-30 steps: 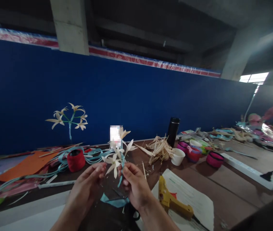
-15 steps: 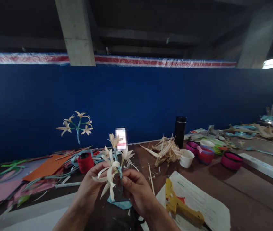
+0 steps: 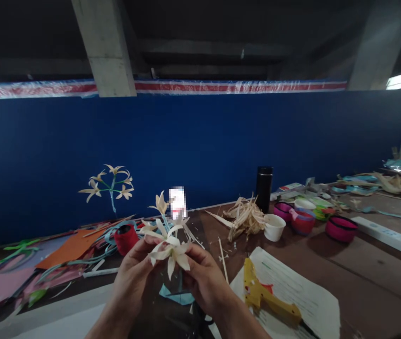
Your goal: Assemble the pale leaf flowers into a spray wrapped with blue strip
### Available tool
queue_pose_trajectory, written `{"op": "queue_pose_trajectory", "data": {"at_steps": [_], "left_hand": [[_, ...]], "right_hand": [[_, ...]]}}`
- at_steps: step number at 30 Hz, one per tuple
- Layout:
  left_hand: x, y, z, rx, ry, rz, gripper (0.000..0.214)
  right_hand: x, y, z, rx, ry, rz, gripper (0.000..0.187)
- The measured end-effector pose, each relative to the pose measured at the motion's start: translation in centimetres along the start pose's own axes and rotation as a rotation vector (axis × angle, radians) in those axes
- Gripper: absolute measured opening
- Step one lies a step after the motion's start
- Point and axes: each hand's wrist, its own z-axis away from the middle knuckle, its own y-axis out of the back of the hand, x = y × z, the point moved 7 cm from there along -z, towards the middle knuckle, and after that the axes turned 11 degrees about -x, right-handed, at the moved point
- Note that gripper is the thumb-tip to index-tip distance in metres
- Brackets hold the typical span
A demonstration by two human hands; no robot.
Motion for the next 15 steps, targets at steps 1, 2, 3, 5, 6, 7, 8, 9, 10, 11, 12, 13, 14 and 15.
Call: {"op": "queue_pose_trajectory", "data": {"at_steps": [1,2,3,5,6,7,8,9,10,11,12,13,14,15], "left_hand": [[-0.3,0.1,0.1,-0.003,-0.007,0.005,0.022],[-0.7,0.3,0.1,0.006,-0.009,0.002,0.021],[-1.0,0.5,0.2,0.021,-0.016,0.008,0.023],[-1.5,0.7,0.3,0.052,-0.035,0.019,0.027],[-1.6,0.7,0.4,0.067,-0.044,0.018,0.029],[-1.6,0.6,0.5,0.082,-0.054,0.009,0.028],[-1.5,0.5,0.6,0.092,-0.066,-0.005,0.027],[-1.3,0.2,0.6,0.096,-0.087,-0.023,0.025],[-1.0,0.0,0.7,0.095,-0.109,-0.051,0.022],[-0.7,-0.2,0.7,0.096,-0.136,-0.089,0.021],[-0.5,-0.3,0.8,0.1,-0.159,-0.139,0.021],[-0.2,-0.4,0.9,0.104,-0.177,-0.201,0.022],[0.0,-0.4,0.9,0.115,-0.193,-0.272,0.023],[0.2,-0.4,1.0,0.131,-0.205,-0.35,0.025]], "right_hand": [[0.0,0.0,0.0,0.001,-0.001,-0.014,0.012],[0.0,0.0,-0.1,0.0,0.001,-0.024,0.012],[0.0,0.0,-0.1,-0.001,0.005,-0.031,0.011],[-0.2,-0.1,-0.2,-0.004,0.029,-0.032,0.01],[-0.3,-0.1,-0.2,-0.007,0.041,-0.027,0.01],[-0.4,-0.2,-0.2,-0.01,0.048,-0.022,0.011],[-0.5,-0.3,-0.2,-0.014,0.049,-0.02,0.013],[-0.6,-0.4,-0.2,-0.019,0.042,-0.02,0.015],[-0.6,-0.5,-0.2,-0.025,0.032,-0.02,0.016],[-0.6,-0.6,-0.2,-0.032,0.019,-0.022,0.018],[-0.6,-0.6,-0.2,-0.038,0.011,-0.026,0.019],[-0.6,-0.7,-0.2,-0.043,0.003,-0.032,0.02],[-0.5,-0.7,-0.2,-0.044,-0.006,-0.04,0.02],[-0.4,-0.6,-0.2,-0.042,-0.011,-0.048,0.02]]}}
